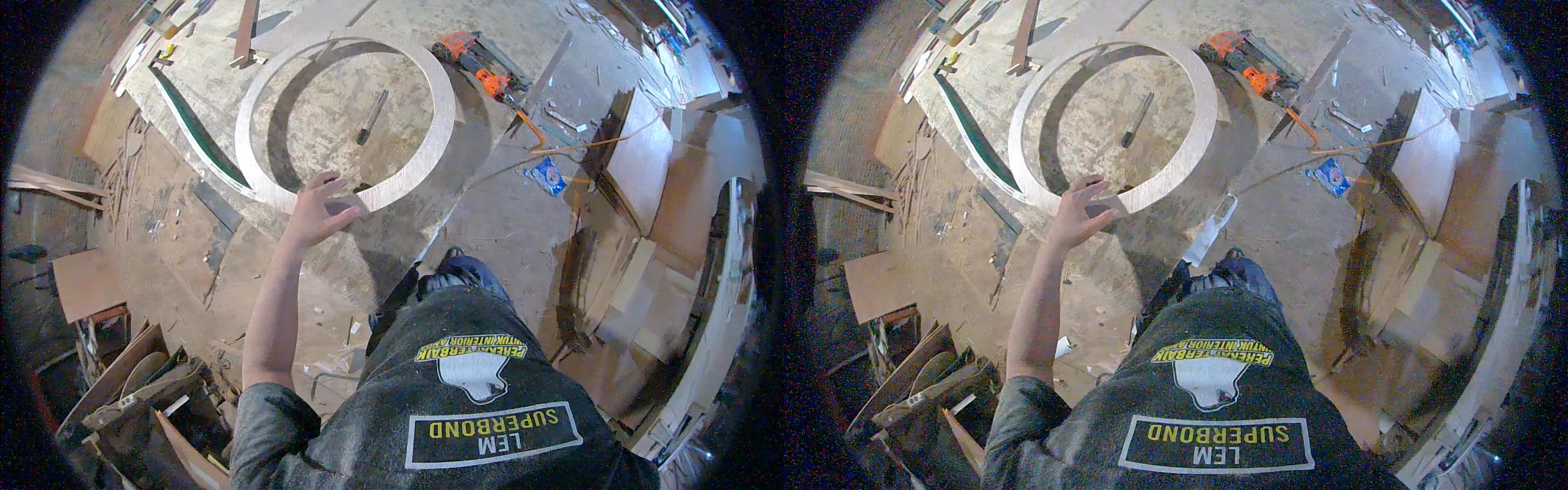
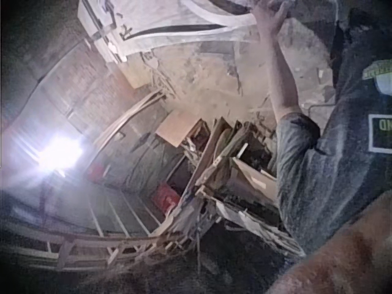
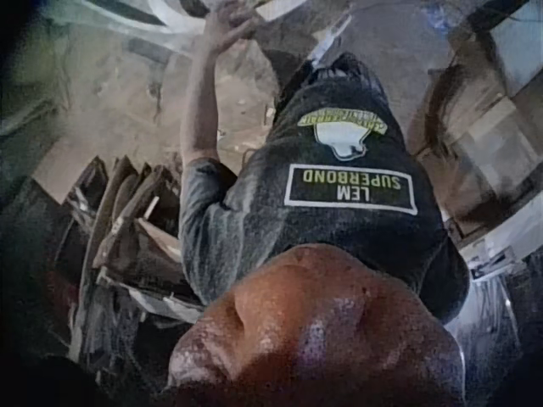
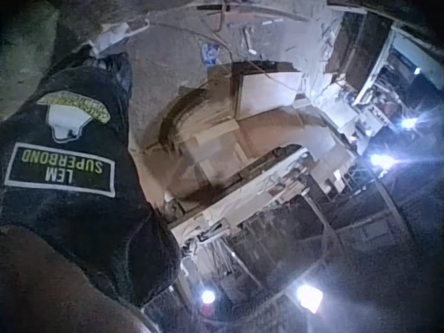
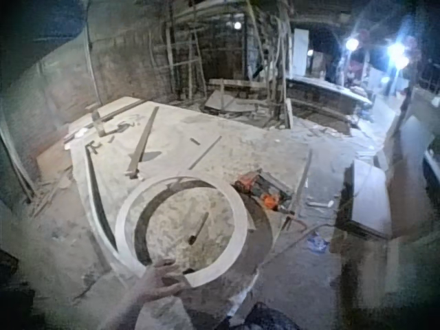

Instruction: The person secures small wooden blocks to the outer edge of a circular wooden frame using a pneumatic nail gun, moving around the circumference and pressing each block against the frame before nailing it.

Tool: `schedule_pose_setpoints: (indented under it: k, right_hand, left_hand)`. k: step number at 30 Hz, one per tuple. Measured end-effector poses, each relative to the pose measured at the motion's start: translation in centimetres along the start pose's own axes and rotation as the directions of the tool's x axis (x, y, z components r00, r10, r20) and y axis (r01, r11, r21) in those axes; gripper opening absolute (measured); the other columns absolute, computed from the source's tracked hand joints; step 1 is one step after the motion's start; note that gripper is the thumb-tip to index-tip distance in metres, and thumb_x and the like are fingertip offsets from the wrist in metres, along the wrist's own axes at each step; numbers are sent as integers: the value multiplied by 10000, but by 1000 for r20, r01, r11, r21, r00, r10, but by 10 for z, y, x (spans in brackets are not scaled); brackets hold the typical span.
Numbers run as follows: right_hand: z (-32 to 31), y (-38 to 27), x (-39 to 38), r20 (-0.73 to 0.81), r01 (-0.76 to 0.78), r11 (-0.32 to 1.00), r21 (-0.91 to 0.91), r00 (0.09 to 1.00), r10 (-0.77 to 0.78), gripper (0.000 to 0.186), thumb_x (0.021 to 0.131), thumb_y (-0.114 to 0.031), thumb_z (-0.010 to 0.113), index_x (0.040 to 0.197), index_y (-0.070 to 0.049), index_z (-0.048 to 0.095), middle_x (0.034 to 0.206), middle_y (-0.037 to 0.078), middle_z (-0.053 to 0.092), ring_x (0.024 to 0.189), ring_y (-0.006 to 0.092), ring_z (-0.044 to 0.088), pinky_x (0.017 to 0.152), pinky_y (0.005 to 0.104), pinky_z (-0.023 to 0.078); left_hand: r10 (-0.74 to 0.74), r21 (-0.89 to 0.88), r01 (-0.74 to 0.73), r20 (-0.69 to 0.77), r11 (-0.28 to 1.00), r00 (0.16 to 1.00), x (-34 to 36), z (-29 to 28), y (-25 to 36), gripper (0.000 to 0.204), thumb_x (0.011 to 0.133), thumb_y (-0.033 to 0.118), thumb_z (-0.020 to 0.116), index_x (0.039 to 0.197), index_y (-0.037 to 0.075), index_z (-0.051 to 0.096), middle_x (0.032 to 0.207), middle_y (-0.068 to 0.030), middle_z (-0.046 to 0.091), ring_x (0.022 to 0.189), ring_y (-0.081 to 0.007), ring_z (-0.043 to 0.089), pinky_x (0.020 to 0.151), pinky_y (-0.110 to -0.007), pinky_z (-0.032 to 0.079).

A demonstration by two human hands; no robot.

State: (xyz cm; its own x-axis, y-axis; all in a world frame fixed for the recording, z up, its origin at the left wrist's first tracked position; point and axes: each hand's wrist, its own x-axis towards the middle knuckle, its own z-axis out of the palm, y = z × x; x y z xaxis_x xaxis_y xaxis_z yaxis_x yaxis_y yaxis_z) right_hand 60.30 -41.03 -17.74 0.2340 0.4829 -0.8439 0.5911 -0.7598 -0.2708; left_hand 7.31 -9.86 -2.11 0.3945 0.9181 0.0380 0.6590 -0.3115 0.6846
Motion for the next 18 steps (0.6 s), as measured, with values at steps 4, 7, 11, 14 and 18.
schedule_pose_setpoints:
  k: [4,7,11,14,18]
  right_hand:
    - [-12,6,-23,-23,-29,999,-40,999,28,236,972,-164,628,1110,-25,760,1022,124,780,966,274,712,868,434,562]
    - [-22,11,-37,-13,-44,996,-74,999,43,235,970,-161,629,1109,-23,761,1019,122,782,963,269,713,868,430,563]
    - [-44,20,-46,14,-73,990,-119,997,75,234,968,-156,631,1108,-21,762,1016,119,785,959,261,715,867,426,564]
    - [-67,27,-43,57,-81,983,-163,994,91,233,967,-153,633,1108,-20,763,1013,117,787,956,256,717,866,422,564]
    - [-112,31,-26,136,-66,966,-248,985,102,232,965,-149,635,1107,-18,764,1009,114,789,953,249,718,865,418,565]
  left_hand:
    - [-5,-31,5,-11,1000,1000,-1,3,-6,711,772,440,869,1305,-11,739,1420,-241,641,1292,-404,651,1111,-487,500]
    - [-5,-41,3,-40,999,999,-7,5,-7,712,762,443,867,1323,25,737,1435,-222,628,1324,-391,620,1145,-525,444]
    - [-43,-24,42,-30,999,999,-8,6,2,683,756,430,863,1321,65,742,1450,-213,613,1355,-392,584,1181,-551,375]
    - [-55,33,56,-31,998,998,-7,6,3,666,758,413,855,1312,60,743,1454,-216,610,1351,-405,585,1176,-547,387]
    - [-93,-127,80,-100,989,991,-4,9,-1,592,789,295,809,1311,25,733,1448,-230,615,1305,-425,621,1130,-509,473]
